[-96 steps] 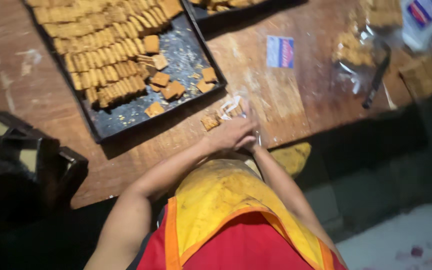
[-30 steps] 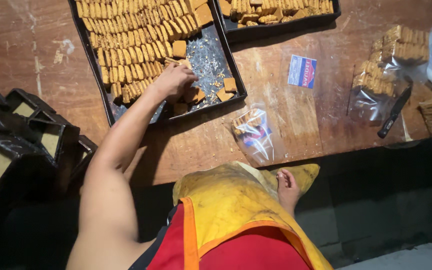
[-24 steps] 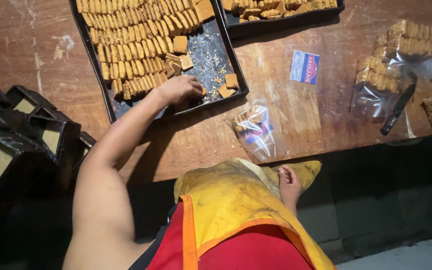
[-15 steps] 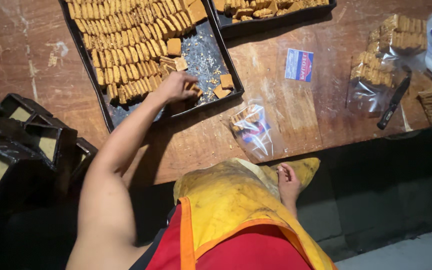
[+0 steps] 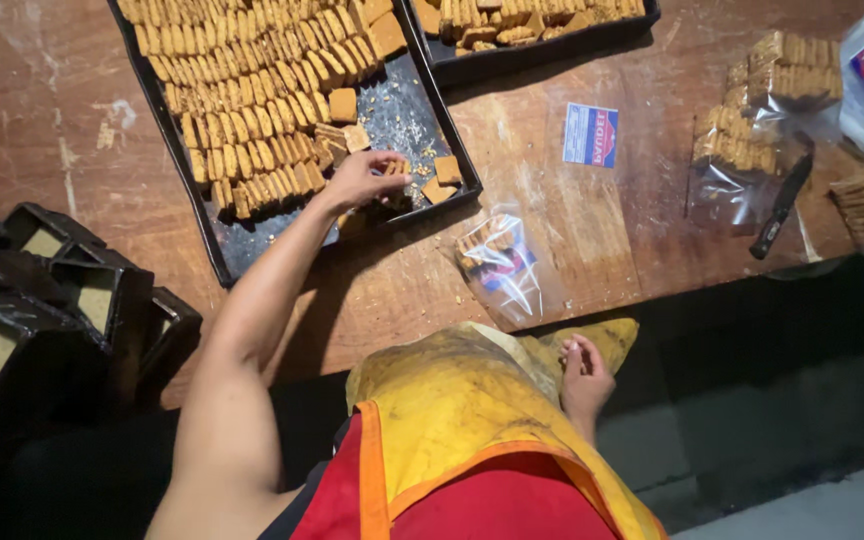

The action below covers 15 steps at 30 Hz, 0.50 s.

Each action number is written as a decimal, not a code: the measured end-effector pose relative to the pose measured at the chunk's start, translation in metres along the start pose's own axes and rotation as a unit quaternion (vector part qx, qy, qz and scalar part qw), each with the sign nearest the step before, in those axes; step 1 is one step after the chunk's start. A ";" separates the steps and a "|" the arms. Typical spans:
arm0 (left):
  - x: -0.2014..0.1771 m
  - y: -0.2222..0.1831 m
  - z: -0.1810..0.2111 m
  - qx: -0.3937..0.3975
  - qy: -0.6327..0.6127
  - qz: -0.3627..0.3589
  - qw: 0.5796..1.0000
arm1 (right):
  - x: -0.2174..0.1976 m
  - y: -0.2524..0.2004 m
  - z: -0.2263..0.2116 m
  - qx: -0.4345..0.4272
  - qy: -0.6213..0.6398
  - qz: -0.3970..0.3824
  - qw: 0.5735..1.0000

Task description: The person picks up biscuits from trays by hand and places them into plastic bags, occasionally breaking one in half before inserting it.

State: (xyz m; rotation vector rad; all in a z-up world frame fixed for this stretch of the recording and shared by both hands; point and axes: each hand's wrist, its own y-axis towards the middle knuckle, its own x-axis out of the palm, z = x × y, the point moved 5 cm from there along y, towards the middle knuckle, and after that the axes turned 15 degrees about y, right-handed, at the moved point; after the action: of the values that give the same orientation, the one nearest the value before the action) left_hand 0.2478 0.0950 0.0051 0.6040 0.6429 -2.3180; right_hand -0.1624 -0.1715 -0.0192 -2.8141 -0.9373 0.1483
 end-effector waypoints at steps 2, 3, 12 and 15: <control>0.009 -0.021 0.017 -0.061 -0.202 -0.048 0.976 | 0.019 -0.014 -0.049 -0.007 -0.010 0.030 0.999; 0.017 -0.032 0.034 -0.018 -0.351 -0.098 0.931 | 0.041 -0.015 -0.087 -0.141 -0.084 -0.023 0.986; 0.112 -0.087 0.130 0.074 -0.509 -0.304 0.802 | 0.170 -0.018 -0.232 -0.407 -0.116 -0.459 0.781; 0.104 -0.089 0.141 0.076 -0.563 -0.255 0.782 | 0.167 -0.018 -0.229 -0.407 -0.109 -0.426 0.801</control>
State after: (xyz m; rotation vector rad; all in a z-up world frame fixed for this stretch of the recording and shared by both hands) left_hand 0.0809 0.0244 0.0808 -1.0217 0.0009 -2.6529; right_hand -0.0058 -0.0862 0.2018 -2.6279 -2.7587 -0.0879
